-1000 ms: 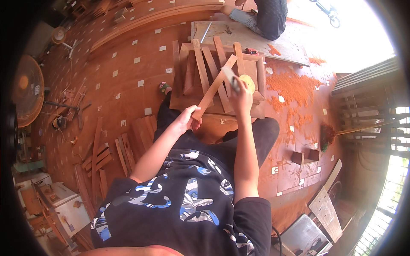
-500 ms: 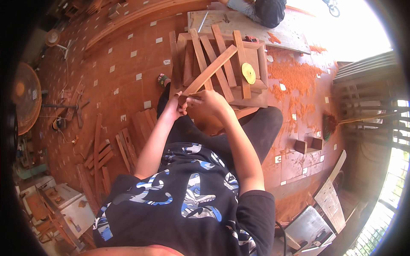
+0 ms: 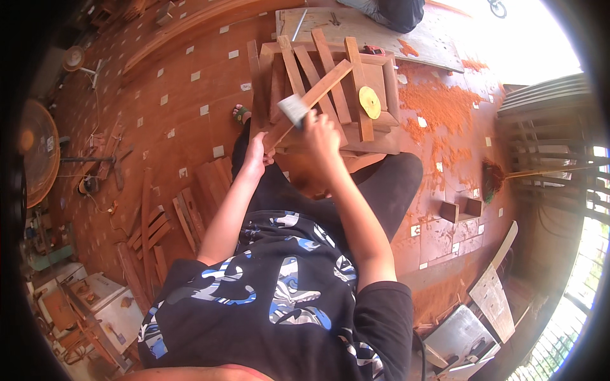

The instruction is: The person sits on the floor and sands multiple small wooden slats using a sanding disc and a sanding block. They handle each piece individually, turning them over to smooth different sides.

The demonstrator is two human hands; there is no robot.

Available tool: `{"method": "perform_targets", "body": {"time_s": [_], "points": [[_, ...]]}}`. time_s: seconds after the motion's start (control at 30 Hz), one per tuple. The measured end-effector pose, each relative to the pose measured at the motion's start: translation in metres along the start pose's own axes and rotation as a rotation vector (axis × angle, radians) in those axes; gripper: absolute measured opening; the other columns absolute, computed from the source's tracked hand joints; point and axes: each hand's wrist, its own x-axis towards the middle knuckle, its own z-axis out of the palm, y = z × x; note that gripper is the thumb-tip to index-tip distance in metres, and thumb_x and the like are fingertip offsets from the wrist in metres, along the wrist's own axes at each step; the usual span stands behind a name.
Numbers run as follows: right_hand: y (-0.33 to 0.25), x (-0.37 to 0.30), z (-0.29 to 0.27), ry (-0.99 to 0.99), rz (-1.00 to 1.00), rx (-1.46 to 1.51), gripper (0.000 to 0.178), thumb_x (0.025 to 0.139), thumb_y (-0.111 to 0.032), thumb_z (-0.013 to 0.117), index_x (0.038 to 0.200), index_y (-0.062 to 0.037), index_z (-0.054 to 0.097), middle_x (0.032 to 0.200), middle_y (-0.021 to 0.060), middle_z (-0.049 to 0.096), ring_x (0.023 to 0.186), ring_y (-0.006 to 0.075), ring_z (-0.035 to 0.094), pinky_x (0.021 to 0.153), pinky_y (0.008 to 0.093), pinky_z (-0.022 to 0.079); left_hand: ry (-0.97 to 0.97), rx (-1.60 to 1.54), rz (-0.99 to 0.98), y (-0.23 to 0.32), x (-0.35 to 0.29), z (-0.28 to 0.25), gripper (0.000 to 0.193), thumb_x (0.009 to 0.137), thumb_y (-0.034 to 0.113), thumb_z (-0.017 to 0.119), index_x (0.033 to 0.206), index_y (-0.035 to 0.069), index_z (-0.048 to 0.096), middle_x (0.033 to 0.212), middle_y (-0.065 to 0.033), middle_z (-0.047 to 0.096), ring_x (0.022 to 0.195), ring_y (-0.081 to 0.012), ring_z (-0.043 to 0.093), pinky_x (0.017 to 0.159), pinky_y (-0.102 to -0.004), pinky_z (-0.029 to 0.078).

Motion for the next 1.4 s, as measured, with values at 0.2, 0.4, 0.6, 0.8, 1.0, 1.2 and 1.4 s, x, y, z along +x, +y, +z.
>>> {"method": "perform_targets", "body": {"time_s": [0.2,0.4,0.6,0.8,1.0,1.2,1.4], "points": [[-0.040,-0.013,-0.038,-0.238,-0.264,0.320,0.042,0.089,-0.025,0.066,0.124,-0.0073,0.053,0.106,0.0221,0.065,0.104,0.0404,0.068,0.082,0.0495,0.059,0.034,0.097,0.131,0.006,0.000,-0.011,0.027,0.104,0.033,0.046,0.094,0.014,0.062,0.070,0.0044,0.051,0.049,-0.0038,0.040,0.041,-0.0234,0.022],[0.019,0.005,-0.028,0.011,0.072,0.217,0.056,0.090,-0.012,0.062,0.143,-0.0175,0.047,0.108,0.0214,0.065,0.100,0.0402,0.067,0.084,0.0507,0.057,0.169,0.231,0.375,0.008,-0.002,-0.008,0.037,0.100,0.028,0.058,0.069,0.007,0.057,0.061,0.0036,0.047,0.056,-0.0078,0.045,0.053,-0.0309,0.037],[0.044,0.010,-0.026,0.067,0.174,0.161,0.067,0.087,-0.014,0.064,0.151,-0.0153,0.046,0.101,0.0219,0.066,0.095,0.0389,0.069,0.077,0.0494,0.058,0.218,0.342,0.766,0.003,-0.002,-0.009,0.029,0.101,0.030,0.063,0.087,0.005,0.069,0.070,0.0018,0.059,0.069,-0.0061,0.055,0.055,-0.0252,0.045],[-0.007,-0.004,-0.011,-0.022,-0.010,0.223,0.038,0.089,-0.021,0.061,0.120,0.0005,0.055,0.088,0.0213,0.069,0.082,0.0401,0.072,0.070,0.0498,0.060,0.165,0.259,0.523,0.007,-0.005,-0.010,0.028,0.103,0.035,0.062,0.103,0.007,0.066,0.084,0.0030,0.059,0.074,-0.0037,0.056,0.055,-0.0235,0.053],[-0.065,-0.027,-0.037,-0.234,-0.154,0.414,0.024,0.089,-0.018,0.057,0.102,0.0015,0.059,0.085,0.0263,0.071,0.085,0.0434,0.073,0.073,0.0525,0.059,0.139,0.287,0.364,0.006,0.008,-0.021,0.029,0.099,0.030,0.049,0.112,0.009,0.063,0.093,0.0000,0.066,0.075,-0.0081,0.061,0.049,-0.0242,0.046],[-0.001,0.007,-0.034,-0.073,0.205,0.307,0.023,0.091,-0.017,0.055,0.105,0.0012,0.056,0.088,0.0252,0.072,0.084,0.0425,0.073,0.074,0.0523,0.059,0.027,0.237,0.113,0.007,0.002,-0.015,0.049,0.107,0.051,0.046,0.109,0.005,0.063,0.078,-0.0066,0.067,0.053,-0.0131,0.059,0.052,-0.0273,0.054],[0.046,0.015,-0.020,0.010,0.321,0.212,0.025,0.091,-0.016,0.056,0.107,0.0026,0.055,0.088,0.0253,0.071,0.083,0.0415,0.073,0.072,0.0500,0.060,-0.001,0.283,0.453,0.005,0.003,-0.010,0.042,0.111,0.037,0.043,0.103,0.001,0.063,0.071,-0.0079,0.064,0.050,-0.0117,0.057,0.046,-0.0261,0.046]]}}
